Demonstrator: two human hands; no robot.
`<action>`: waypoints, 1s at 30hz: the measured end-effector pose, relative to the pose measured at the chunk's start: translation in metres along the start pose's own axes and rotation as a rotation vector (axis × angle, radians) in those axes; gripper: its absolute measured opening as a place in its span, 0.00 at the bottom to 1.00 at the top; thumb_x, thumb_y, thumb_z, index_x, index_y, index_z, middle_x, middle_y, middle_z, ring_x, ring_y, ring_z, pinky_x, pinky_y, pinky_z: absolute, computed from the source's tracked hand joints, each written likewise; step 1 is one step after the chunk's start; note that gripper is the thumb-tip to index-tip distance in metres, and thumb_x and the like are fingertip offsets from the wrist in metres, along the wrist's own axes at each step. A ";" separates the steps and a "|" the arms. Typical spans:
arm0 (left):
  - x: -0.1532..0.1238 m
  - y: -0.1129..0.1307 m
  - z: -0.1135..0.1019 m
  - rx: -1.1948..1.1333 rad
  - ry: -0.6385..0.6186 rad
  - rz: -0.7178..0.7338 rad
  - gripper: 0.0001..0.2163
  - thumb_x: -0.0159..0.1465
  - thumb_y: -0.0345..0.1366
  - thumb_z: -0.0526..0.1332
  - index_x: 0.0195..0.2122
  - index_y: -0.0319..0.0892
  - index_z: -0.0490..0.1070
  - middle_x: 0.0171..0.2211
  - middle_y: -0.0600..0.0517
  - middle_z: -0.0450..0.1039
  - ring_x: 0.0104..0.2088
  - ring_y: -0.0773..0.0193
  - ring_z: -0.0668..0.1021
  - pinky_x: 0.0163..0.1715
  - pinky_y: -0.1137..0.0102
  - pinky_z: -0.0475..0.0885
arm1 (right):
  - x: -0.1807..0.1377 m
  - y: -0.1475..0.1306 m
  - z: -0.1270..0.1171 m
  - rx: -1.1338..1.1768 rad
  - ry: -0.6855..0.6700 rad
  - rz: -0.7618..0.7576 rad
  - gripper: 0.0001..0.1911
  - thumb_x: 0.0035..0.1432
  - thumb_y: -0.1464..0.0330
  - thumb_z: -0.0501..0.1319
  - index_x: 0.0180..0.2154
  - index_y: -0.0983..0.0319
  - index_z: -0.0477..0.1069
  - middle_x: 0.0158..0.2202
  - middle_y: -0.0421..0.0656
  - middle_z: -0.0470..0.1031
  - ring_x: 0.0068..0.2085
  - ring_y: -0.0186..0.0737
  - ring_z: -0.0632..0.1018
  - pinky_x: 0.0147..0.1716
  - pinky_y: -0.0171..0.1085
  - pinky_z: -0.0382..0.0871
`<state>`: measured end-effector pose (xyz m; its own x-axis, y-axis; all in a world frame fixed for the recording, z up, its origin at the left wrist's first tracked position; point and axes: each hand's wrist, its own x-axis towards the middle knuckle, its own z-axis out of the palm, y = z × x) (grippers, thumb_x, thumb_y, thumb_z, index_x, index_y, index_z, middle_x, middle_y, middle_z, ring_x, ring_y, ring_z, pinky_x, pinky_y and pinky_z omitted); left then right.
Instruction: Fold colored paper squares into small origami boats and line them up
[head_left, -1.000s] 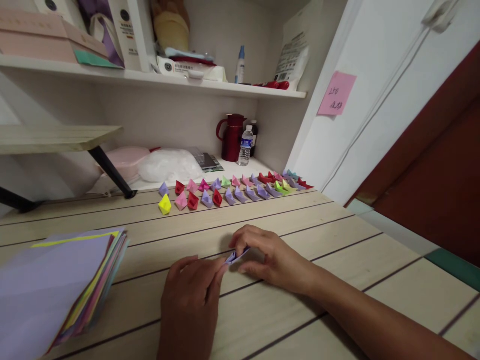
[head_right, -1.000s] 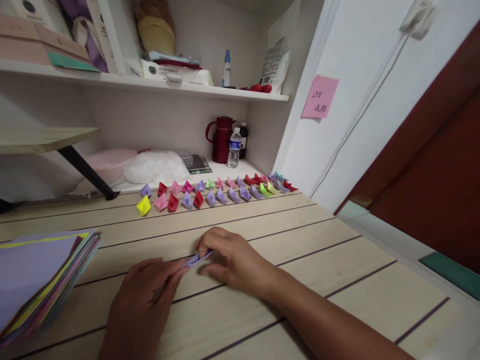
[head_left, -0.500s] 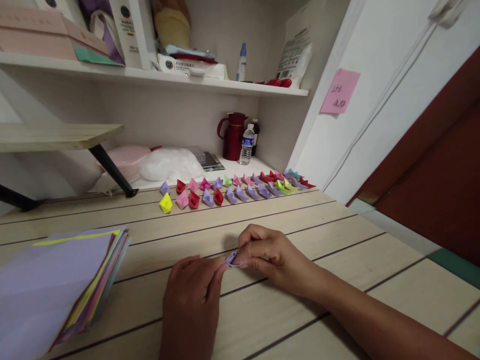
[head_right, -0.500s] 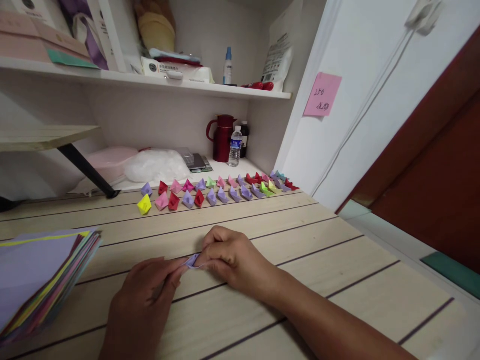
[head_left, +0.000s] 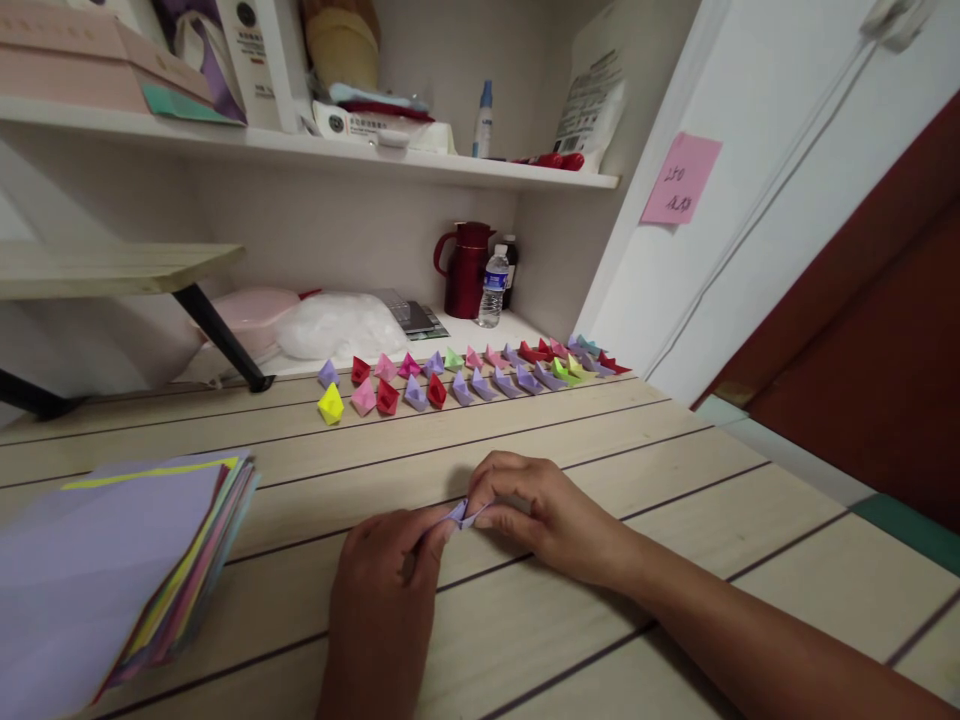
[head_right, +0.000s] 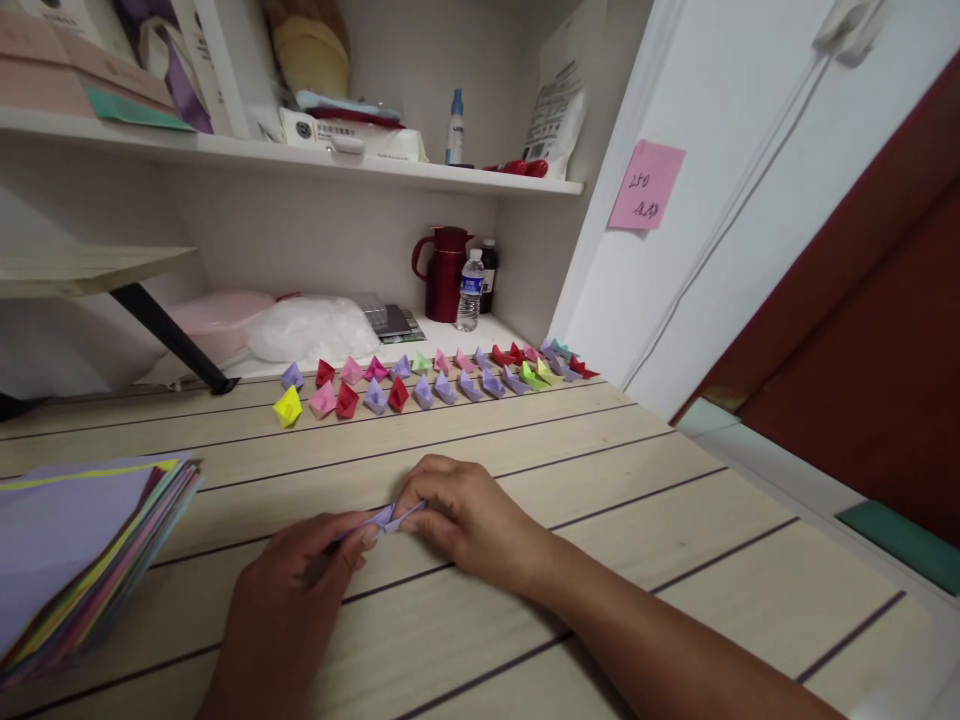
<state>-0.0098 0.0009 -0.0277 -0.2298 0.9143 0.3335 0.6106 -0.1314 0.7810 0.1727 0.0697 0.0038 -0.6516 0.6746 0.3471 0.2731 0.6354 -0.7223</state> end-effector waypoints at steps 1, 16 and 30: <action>0.000 0.000 0.000 -0.002 0.003 -0.005 0.09 0.63 0.45 0.60 0.34 0.53 0.80 0.29 0.55 0.80 0.33 0.59 0.78 0.34 0.66 0.70 | 0.000 0.000 0.000 0.005 0.000 0.020 0.03 0.63 0.70 0.63 0.37 0.60 0.76 0.37 0.44 0.76 0.39 0.38 0.76 0.40 0.35 0.69; 0.004 -0.006 0.005 0.040 0.025 0.019 0.07 0.60 0.43 0.62 0.30 0.53 0.79 0.29 0.56 0.81 0.33 0.58 0.78 0.42 0.61 0.69 | -0.001 0.001 0.003 0.219 0.066 0.244 0.13 0.58 0.71 0.65 0.46 0.59 0.71 0.29 0.37 0.75 0.31 0.35 0.75 0.32 0.33 0.66; 0.010 -0.009 0.003 0.366 -0.244 0.051 0.11 0.59 0.41 0.61 0.21 0.50 0.78 0.45 0.51 0.77 0.48 0.49 0.75 0.49 0.51 0.66 | 0.003 0.009 0.009 -0.164 -0.098 0.133 0.06 0.60 0.71 0.66 0.30 0.61 0.78 0.27 0.38 0.77 0.33 0.35 0.75 0.37 0.34 0.66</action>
<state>-0.0151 0.0122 -0.0326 -0.0335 0.9795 0.1985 0.8550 -0.0748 0.5132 0.1674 0.0737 -0.0067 -0.6652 0.7221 0.1900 0.4675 0.6012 -0.6481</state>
